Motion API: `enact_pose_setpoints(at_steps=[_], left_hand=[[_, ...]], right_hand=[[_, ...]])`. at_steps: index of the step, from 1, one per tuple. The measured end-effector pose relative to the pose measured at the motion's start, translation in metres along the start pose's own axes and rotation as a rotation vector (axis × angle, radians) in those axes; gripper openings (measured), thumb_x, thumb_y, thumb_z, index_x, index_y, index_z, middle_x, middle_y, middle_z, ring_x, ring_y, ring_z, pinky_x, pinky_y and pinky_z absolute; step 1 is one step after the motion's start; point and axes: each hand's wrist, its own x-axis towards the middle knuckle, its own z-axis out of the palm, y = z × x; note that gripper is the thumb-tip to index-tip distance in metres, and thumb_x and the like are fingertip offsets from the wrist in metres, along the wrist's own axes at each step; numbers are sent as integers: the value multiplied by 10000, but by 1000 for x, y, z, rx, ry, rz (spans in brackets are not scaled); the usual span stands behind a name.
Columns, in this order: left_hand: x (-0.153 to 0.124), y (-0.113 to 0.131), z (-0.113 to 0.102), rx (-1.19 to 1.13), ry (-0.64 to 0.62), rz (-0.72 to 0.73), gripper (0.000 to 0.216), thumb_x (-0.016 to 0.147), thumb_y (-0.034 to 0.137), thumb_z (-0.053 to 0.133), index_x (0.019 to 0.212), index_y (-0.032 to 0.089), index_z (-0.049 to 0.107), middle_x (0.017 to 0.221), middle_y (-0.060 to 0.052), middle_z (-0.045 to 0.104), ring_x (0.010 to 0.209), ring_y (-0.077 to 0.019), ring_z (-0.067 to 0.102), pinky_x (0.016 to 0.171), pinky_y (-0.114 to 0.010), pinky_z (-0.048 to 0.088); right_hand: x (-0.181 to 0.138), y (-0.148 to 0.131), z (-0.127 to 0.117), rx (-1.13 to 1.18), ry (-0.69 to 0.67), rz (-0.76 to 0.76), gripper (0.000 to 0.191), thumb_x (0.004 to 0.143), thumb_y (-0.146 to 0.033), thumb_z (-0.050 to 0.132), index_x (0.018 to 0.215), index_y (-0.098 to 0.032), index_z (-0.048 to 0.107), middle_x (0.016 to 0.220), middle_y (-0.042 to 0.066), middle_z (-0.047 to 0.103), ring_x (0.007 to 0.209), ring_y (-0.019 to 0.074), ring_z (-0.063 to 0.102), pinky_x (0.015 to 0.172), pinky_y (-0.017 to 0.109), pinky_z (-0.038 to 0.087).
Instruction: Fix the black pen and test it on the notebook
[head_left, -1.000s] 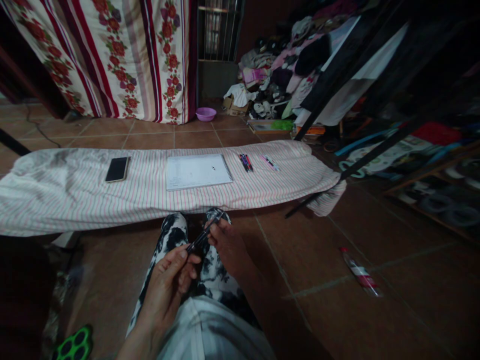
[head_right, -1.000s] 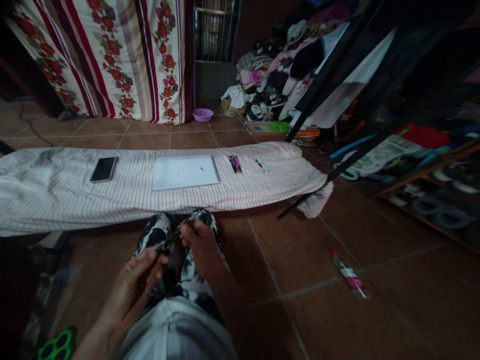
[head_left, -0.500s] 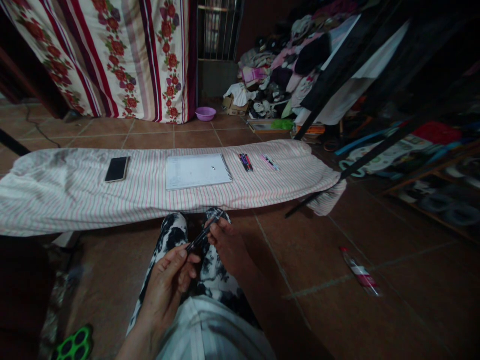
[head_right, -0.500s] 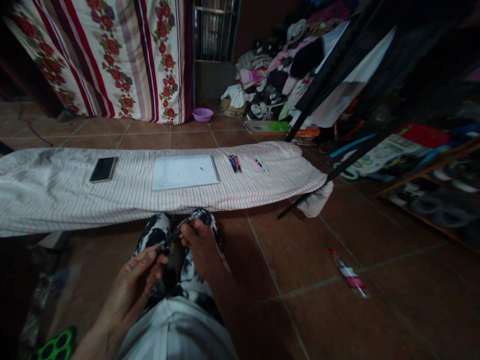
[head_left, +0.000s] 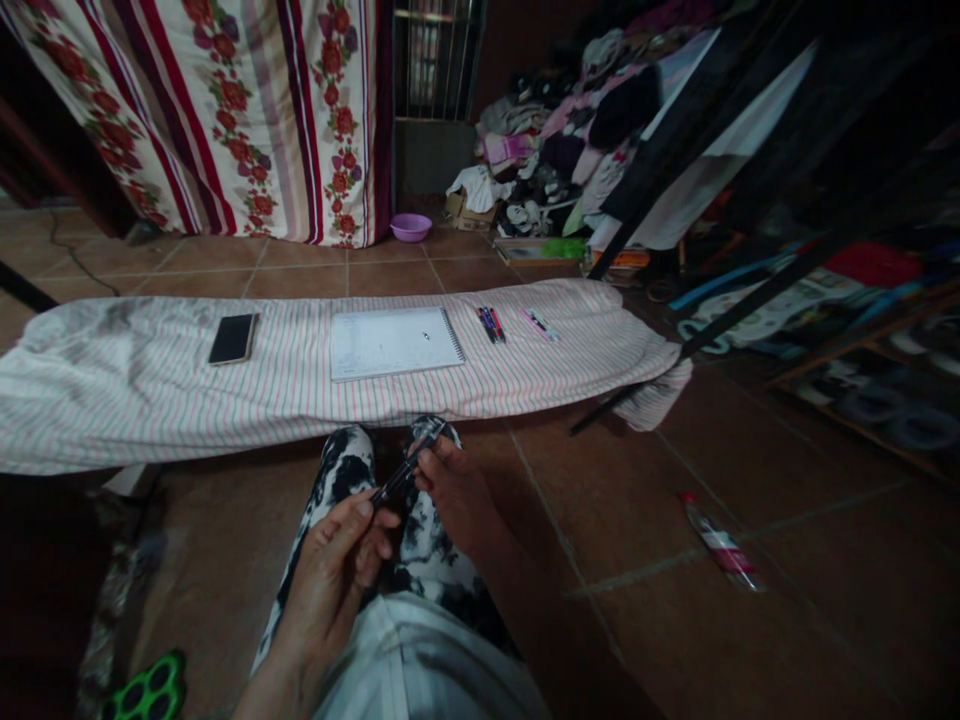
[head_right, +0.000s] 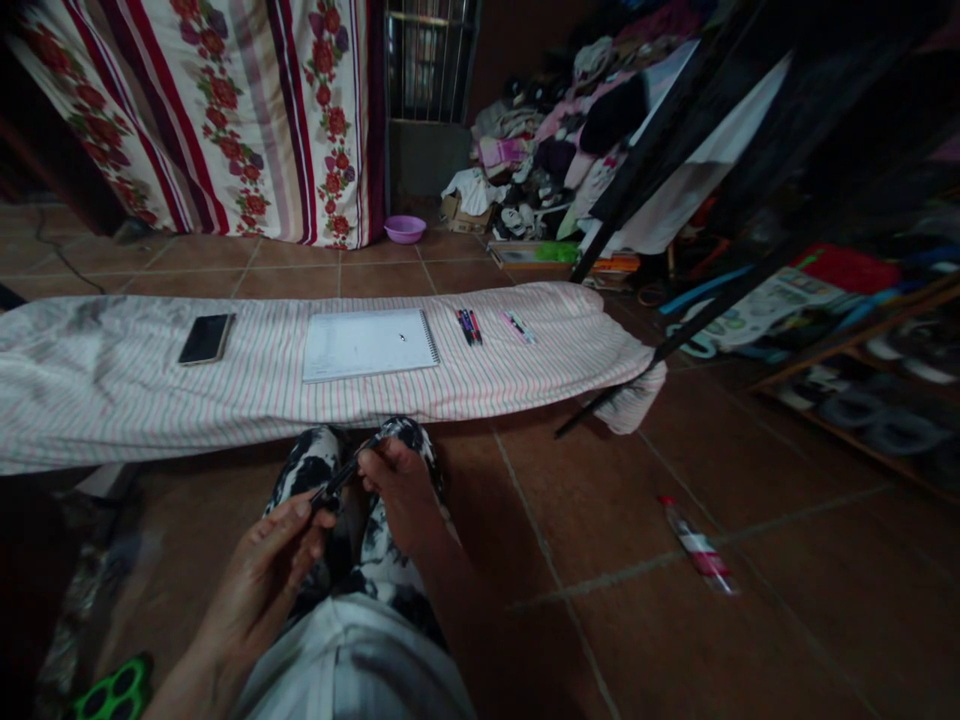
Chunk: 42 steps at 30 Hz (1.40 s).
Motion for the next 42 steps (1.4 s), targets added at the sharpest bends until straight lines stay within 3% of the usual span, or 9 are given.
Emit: enact_pose_setpoints(at_steps=[8,16,23,30,42], left_hand=[[2,0,-2,-33,50,-38,391,513,314,835,812,123,671,651,-27,666,483,-58,509,408,-131,364],[1,-2,-1,-15,19,-31,349,565,315,812,821,122,677,663,-29,667,490,-57,513,433,-133,408],[2,-3,-3,-57,29,-36,341,563,277,815,824,115,668,654,-27,666,473,-40,495,414,-110,384],[3,-4,-2,-56,52,-45,375,539,277,825,834,115,659,663,-35,676,480,-49,511,408,-112,384],[2,-4,-3,-46,61,-46,339,552,271,815,818,116,673,653,-23,668,471,-38,493,416,-104,397]], right_hand=[[-3,-7,4,87,14,40,248,655,-366,725,852,-217,702,833,27,632,668,113,475,551,233,333],[-1,0,0,-35,8,-50,141,711,-332,668,746,-199,637,607,-34,498,547,94,393,524,237,299],[-5,-2,5,19,15,-29,232,695,-339,671,898,-234,636,851,15,621,614,114,448,545,248,337],[-2,-1,3,-9,24,-37,128,694,-308,673,735,-199,621,638,-32,515,574,98,419,540,231,316],[0,-8,2,-3,97,-27,199,683,-383,684,758,-203,645,724,1,570,604,114,458,516,235,336]])
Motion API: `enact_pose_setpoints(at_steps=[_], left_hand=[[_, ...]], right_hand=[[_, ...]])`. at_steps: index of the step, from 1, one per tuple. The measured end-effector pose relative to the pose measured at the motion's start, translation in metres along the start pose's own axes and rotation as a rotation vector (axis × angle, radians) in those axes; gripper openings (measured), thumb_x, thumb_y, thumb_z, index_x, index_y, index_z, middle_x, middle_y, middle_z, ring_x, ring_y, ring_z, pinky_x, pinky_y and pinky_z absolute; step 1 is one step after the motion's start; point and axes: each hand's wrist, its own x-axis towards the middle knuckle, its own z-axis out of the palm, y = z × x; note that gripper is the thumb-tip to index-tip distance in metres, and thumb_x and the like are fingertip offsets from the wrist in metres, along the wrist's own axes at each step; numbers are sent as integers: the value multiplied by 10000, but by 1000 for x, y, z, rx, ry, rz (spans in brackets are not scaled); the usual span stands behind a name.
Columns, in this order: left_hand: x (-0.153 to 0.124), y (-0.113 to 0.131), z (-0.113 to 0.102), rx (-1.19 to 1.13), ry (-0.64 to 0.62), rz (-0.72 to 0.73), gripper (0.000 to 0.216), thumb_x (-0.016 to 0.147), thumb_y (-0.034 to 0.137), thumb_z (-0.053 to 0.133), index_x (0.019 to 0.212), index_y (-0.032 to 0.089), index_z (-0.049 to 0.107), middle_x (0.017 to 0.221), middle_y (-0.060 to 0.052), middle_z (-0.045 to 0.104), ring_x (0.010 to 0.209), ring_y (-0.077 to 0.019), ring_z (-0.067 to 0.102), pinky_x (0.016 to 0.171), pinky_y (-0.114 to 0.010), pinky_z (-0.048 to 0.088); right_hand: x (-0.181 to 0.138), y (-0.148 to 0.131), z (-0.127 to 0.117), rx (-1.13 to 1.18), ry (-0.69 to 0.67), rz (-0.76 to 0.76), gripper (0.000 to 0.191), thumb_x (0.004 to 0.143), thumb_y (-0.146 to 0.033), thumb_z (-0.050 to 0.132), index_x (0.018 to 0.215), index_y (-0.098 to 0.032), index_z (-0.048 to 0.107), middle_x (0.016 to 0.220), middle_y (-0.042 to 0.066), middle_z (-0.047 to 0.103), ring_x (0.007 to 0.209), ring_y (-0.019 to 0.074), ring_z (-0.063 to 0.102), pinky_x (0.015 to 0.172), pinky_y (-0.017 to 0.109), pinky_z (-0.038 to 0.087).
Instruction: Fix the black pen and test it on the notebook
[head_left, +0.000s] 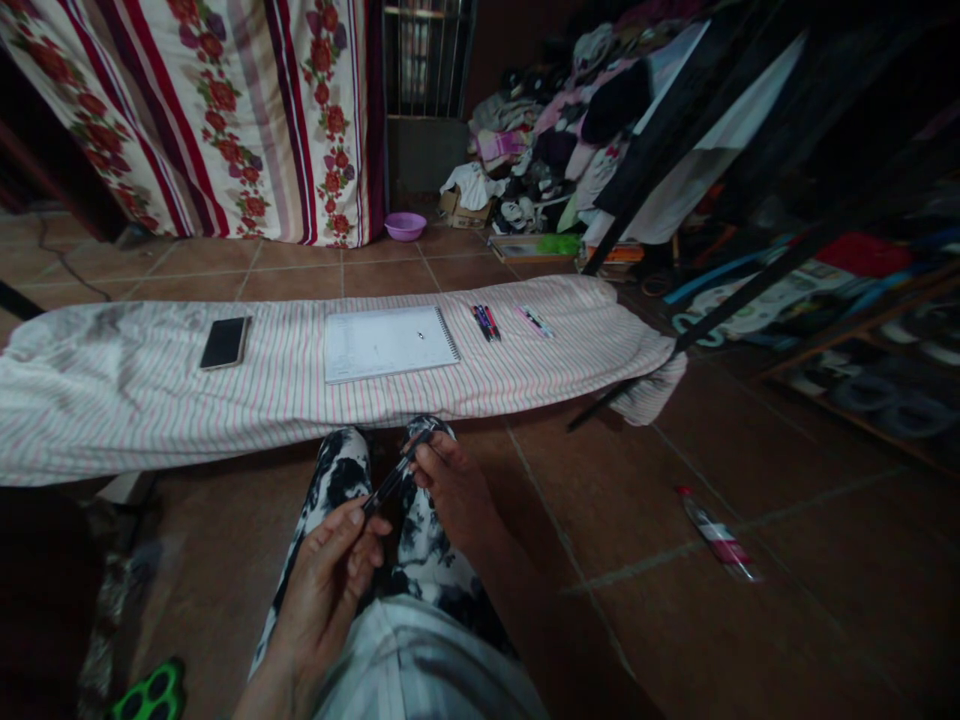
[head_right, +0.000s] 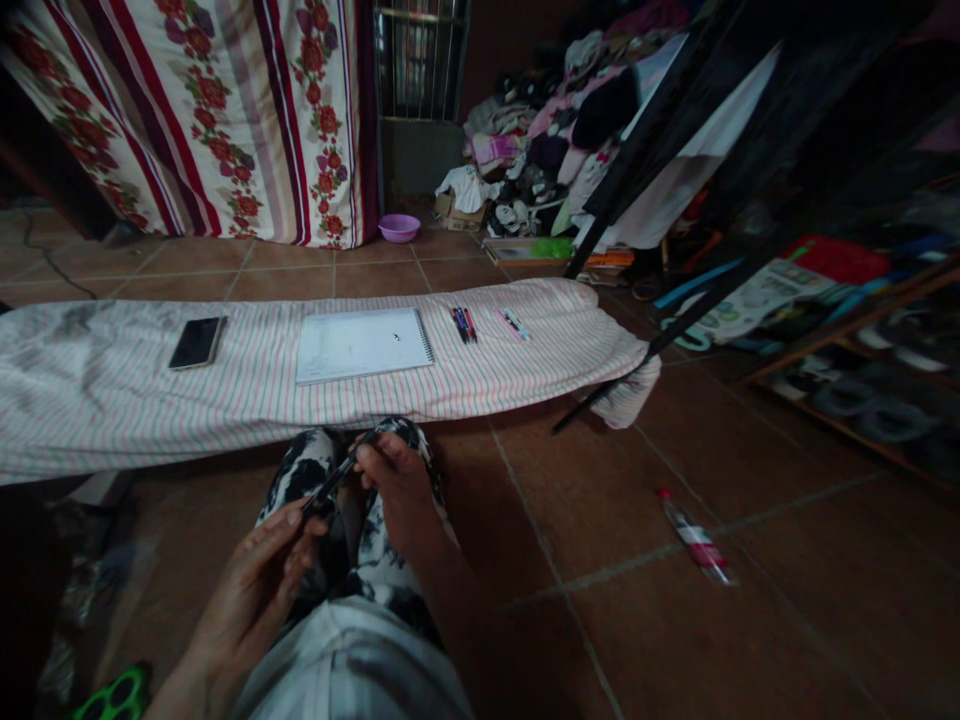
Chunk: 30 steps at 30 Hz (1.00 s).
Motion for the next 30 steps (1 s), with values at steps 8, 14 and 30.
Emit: enact_pose_setpoints(at_steps=[8,14,30], left_hand=[[-2,-2,-6,-18,-6,1,332,556,260,821,814,113,673,648,-21,666,470,-40,501,403,-103,390],[-2,-1,-10,-7,22,-4,355,524,265,832,809,106,690,635,-26,668,471,-45,511,421,-111,417],[-7,11,-24,-26,105,31,385,463,233,847,794,118,689,607,-27,675,450,-60,523,382,-114,413]], right_hand=[[5,-9,-3,62,7,-15,168,709,-369,675,768,-211,664,726,4,566,629,109,476,504,224,334],[15,-19,-13,180,67,28,174,673,-338,713,788,-216,668,825,11,612,691,103,527,515,195,383],[20,-32,-26,150,-109,69,252,619,-299,778,802,-201,637,723,0,614,596,87,508,530,206,410]])
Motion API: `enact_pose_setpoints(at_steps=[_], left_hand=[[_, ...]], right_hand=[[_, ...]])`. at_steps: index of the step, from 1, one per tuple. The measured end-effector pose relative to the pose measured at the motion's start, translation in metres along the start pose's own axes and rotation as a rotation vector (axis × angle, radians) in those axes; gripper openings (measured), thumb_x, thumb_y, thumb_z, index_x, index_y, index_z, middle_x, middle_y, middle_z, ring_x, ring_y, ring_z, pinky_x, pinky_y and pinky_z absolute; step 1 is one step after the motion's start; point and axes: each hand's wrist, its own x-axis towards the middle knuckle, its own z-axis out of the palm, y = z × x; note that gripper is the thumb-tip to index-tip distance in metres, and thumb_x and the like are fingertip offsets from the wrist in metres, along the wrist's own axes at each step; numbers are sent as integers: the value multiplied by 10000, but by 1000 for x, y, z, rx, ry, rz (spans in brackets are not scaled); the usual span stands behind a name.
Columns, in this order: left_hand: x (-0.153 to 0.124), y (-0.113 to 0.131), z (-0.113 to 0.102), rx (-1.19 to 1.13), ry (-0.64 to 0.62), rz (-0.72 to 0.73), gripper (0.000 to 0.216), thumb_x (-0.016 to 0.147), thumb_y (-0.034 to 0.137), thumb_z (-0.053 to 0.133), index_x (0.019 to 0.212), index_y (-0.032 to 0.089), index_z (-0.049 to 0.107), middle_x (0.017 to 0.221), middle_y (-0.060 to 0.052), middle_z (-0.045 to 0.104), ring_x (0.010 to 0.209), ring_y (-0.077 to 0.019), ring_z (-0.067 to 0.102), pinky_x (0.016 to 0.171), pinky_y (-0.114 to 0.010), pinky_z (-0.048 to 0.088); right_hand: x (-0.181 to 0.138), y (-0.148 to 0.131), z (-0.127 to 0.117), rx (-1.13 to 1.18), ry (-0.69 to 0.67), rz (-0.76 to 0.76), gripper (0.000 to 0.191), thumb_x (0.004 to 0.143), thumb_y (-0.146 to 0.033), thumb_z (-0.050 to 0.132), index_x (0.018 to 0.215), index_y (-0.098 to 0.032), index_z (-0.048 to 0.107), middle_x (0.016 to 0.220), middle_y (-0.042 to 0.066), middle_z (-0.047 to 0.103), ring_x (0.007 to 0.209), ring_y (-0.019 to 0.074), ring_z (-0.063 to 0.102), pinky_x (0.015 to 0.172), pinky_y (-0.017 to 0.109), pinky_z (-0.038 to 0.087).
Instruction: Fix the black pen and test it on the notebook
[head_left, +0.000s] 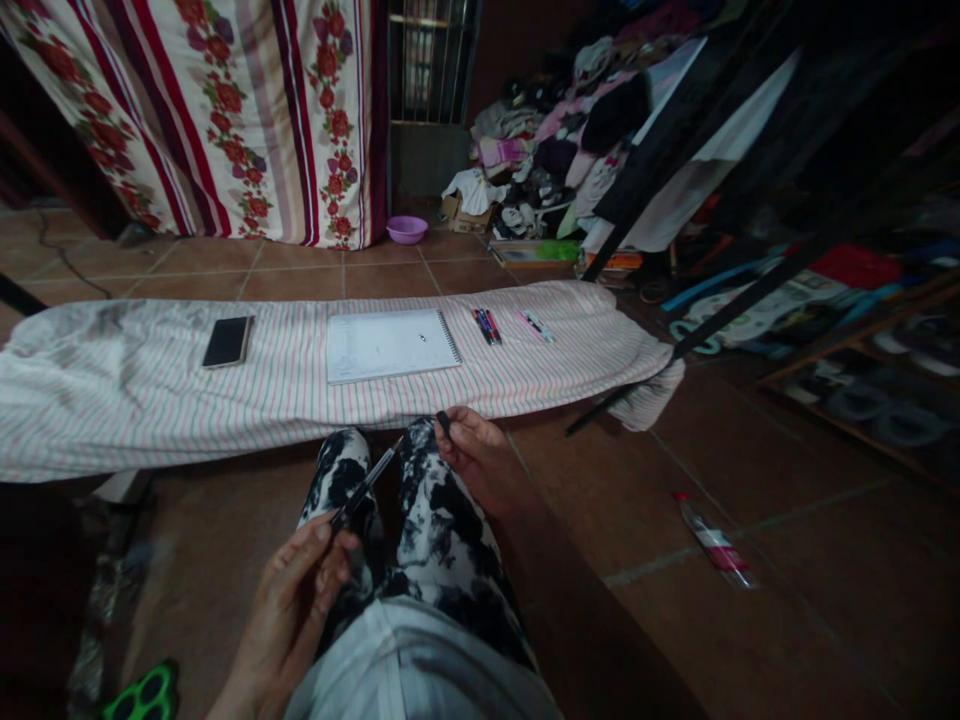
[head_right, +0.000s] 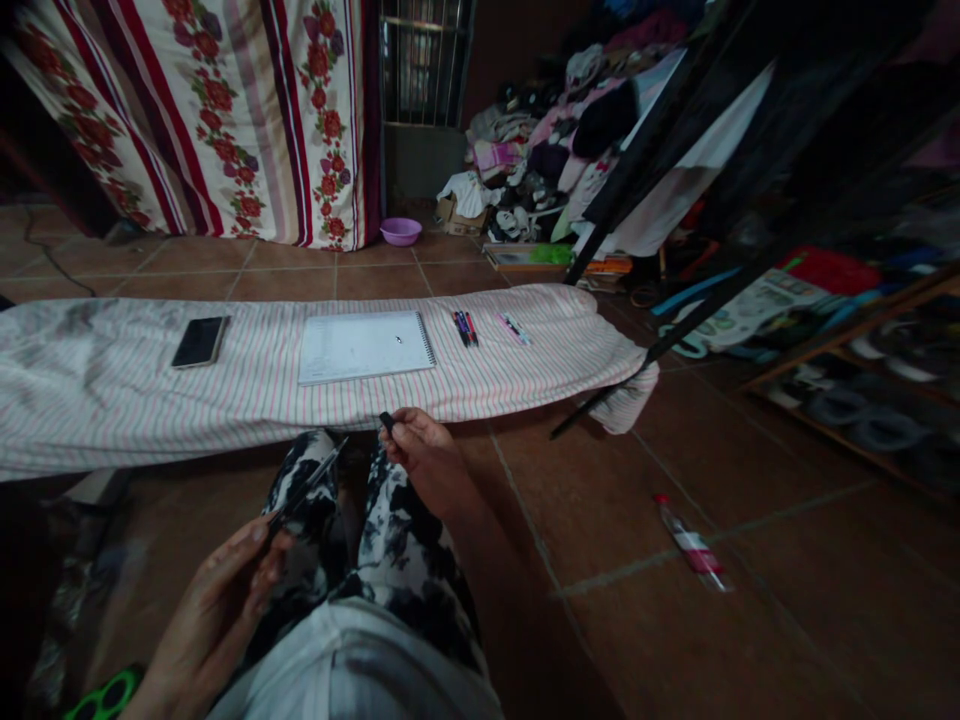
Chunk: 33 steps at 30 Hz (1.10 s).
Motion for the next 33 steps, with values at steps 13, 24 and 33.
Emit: enact_pose_setpoints(at_steps=[13,24,33], left_hand=[[-5,5,0,64,-8,47,374,493,293,826,794,119,688,609,-36,660,454,-68,497,382,-139,384],[-1,2,-2,86,-48,62,396,505,319,835,816,119,693,627,-40,668,454,-65,496,383,-144,366],[0,1,-4,49,-4,39,396,472,289,849,787,112,688,608,-41,669,460,-72,521,377,-126,380]], right_hand=[[6,3,-4,-215,-20,-34,217,638,-320,755,794,-190,678,602,-37,559,546,83,457,545,232,347],[11,8,-11,-337,-70,-52,252,650,-313,750,858,-192,676,728,-1,649,653,116,568,665,274,423],[7,8,3,-577,-93,-225,206,721,-222,650,924,-223,616,827,-1,612,749,118,580,707,257,459]])
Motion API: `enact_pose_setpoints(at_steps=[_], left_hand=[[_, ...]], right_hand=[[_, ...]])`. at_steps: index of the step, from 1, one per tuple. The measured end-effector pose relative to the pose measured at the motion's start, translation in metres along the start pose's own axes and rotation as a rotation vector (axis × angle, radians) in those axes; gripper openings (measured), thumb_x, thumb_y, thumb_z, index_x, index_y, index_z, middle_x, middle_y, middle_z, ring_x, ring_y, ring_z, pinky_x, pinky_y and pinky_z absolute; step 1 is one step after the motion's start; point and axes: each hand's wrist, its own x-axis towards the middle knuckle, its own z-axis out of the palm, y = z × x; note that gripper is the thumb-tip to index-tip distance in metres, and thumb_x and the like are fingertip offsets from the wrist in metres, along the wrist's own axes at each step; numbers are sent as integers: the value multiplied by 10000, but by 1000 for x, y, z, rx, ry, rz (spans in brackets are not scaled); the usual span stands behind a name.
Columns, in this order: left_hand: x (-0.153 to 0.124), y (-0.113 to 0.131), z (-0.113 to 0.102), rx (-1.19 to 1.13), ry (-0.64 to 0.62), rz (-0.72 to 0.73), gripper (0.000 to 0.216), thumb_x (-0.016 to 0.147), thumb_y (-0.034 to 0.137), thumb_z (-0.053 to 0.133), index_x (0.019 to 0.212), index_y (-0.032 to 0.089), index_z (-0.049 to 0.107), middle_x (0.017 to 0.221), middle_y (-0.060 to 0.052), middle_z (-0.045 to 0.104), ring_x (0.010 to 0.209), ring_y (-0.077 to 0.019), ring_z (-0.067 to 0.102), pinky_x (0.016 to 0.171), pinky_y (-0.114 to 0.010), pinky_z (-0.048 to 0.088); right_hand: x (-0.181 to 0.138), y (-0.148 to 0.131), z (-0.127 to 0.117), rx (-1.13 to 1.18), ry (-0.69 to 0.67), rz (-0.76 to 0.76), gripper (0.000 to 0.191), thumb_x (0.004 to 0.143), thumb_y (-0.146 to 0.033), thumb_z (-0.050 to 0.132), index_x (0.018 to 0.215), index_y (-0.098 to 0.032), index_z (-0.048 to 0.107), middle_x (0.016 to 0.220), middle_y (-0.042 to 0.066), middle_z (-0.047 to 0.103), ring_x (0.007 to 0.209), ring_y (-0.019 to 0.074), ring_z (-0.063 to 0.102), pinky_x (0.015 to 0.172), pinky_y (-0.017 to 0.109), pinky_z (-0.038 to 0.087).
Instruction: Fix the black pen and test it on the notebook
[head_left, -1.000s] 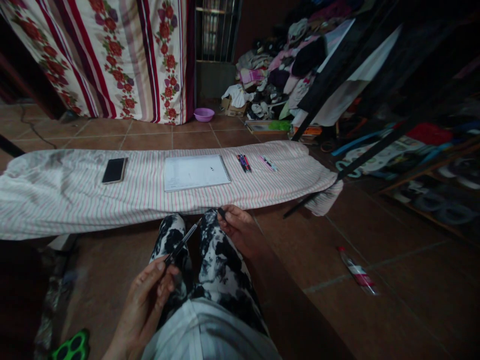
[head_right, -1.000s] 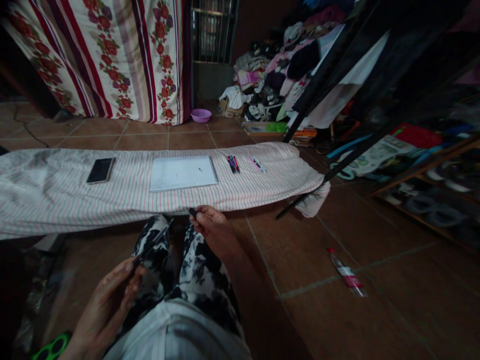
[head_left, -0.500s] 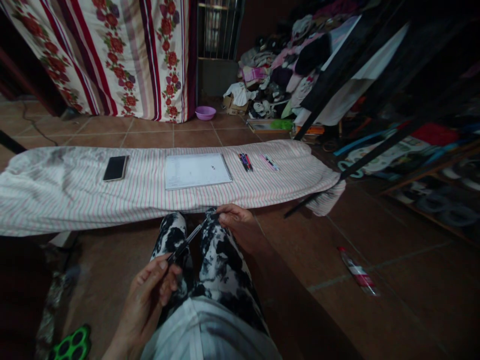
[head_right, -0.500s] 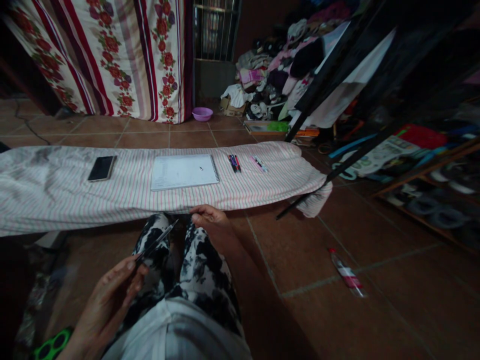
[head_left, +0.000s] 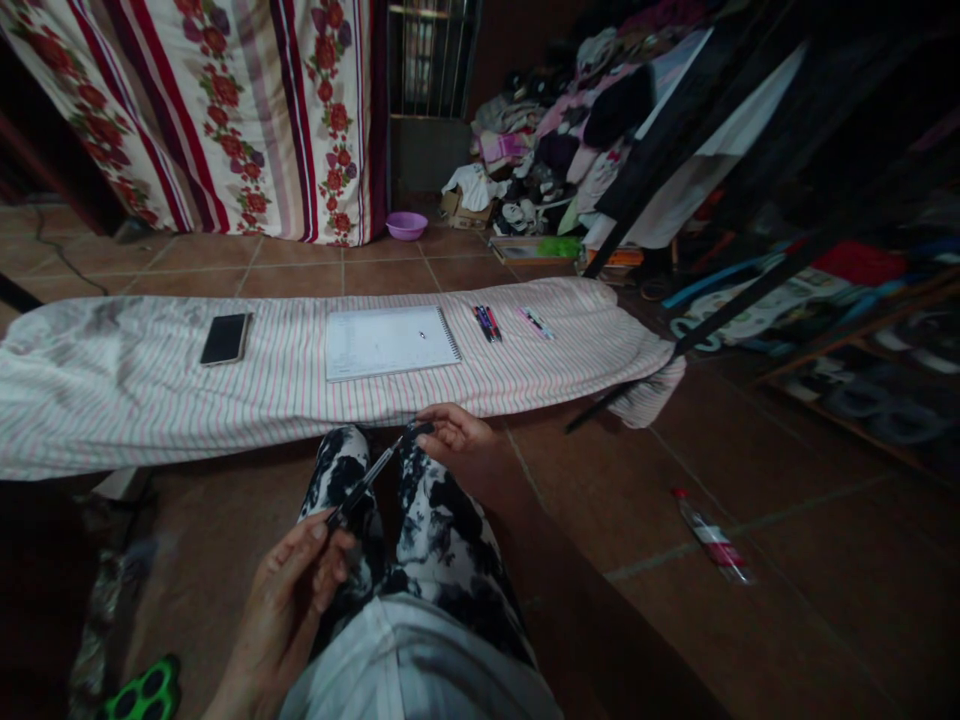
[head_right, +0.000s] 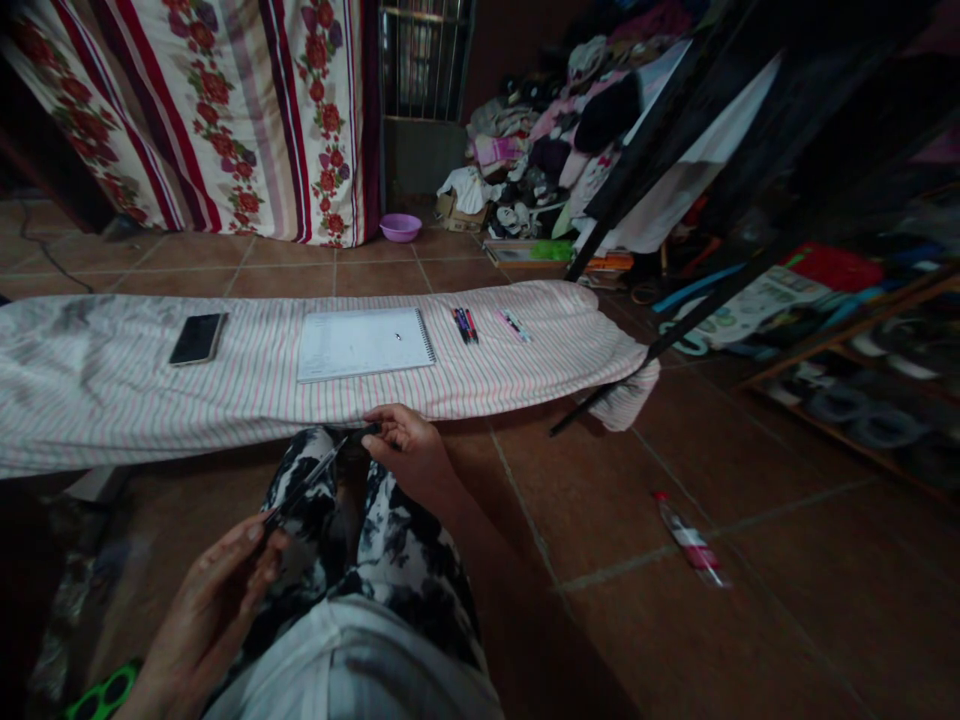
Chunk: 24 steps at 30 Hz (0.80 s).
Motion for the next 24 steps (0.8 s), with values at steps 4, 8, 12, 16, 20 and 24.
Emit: enact_pose_setpoints(at_steps=[4,8,12,16,20,24], left_hand=[[0,0,-1,-30,38,-19,422,429,276,863,780,116,693,595,-40,672,458,-75,533,388,-122,399],[-1,1,0,-52,64,-14,445,377,260,876,756,116,695,587,-44,674,449,-78,533,381,-123,402],[-2,2,0,-49,82,-19,467,351,252,879,757,113,696,578,-41,671,435,-74,523,360,-119,387],[-2,2,0,-50,84,-16,459,366,257,876,764,121,694,582,-39,672,435,-74,527,358,-116,384],[-2,2,2,-46,65,-15,452,383,272,873,770,120,694,586,-35,671,449,-73,534,382,-119,403],[-3,2,4,-28,21,11,418,435,299,859,769,113,691,588,-33,665,436,-62,508,362,-118,371]], right_hand=[[0,-8,4,-221,3,-162,176,729,-181,610,898,-223,629,821,8,566,716,119,548,673,249,465],[0,-16,6,-306,-19,-249,170,734,-155,589,881,-220,644,818,16,556,703,122,541,652,249,465],[-1,-22,7,-317,-28,-284,181,735,-149,583,881,-217,666,832,26,578,696,123,537,658,263,458],[0,-19,7,-172,0,-127,188,709,-203,625,889,-220,678,777,12,588,687,123,545,639,259,446],[4,-10,7,162,125,148,289,652,-290,705,925,-204,668,721,-2,628,673,125,577,620,251,437],[4,-10,7,321,183,257,297,616,-308,751,876,-181,683,736,7,656,664,103,577,597,223,421]])
